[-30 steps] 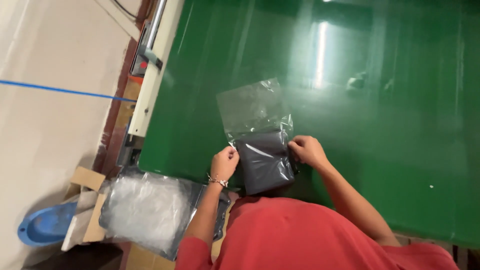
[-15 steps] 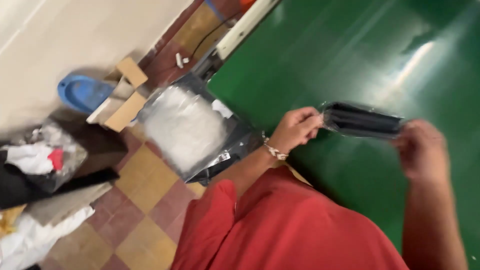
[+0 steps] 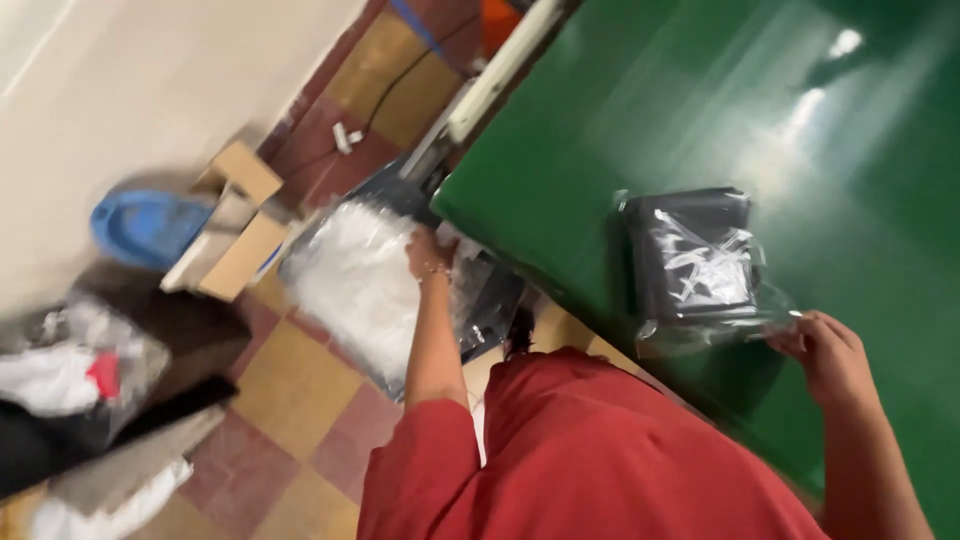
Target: Folding large black plastic bags and packing them into clear plastic sleeves on a conveyor belt.
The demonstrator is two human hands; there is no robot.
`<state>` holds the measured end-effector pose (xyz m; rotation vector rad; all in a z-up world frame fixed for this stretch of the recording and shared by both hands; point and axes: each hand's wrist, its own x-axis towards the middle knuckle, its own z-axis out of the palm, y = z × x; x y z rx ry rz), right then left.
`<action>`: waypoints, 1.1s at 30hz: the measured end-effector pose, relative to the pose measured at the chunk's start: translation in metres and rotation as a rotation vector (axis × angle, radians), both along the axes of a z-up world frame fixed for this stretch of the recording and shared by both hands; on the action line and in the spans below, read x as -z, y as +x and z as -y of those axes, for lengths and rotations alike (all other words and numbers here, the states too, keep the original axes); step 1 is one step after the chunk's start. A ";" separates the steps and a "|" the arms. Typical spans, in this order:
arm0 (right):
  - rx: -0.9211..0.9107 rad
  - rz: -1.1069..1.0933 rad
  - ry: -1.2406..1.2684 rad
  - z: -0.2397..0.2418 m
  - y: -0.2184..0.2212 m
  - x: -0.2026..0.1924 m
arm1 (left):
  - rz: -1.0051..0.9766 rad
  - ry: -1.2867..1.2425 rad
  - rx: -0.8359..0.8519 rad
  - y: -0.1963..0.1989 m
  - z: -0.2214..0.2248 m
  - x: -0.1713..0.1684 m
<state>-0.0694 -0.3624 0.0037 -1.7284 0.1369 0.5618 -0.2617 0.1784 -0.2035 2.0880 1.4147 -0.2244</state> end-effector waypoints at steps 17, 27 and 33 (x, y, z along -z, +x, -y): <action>0.135 -0.040 -0.046 0.008 0.001 0.007 | -0.084 -0.113 0.022 0.016 -0.035 0.019; 0.062 0.191 -0.626 -0.022 -0.008 -0.028 | 0.173 0.399 0.078 -0.070 -0.038 -0.050; -0.431 0.829 -0.531 -0.139 -0.065 -0.093 | 0.923 0.397 0.648 -0.010 0.111 -0.294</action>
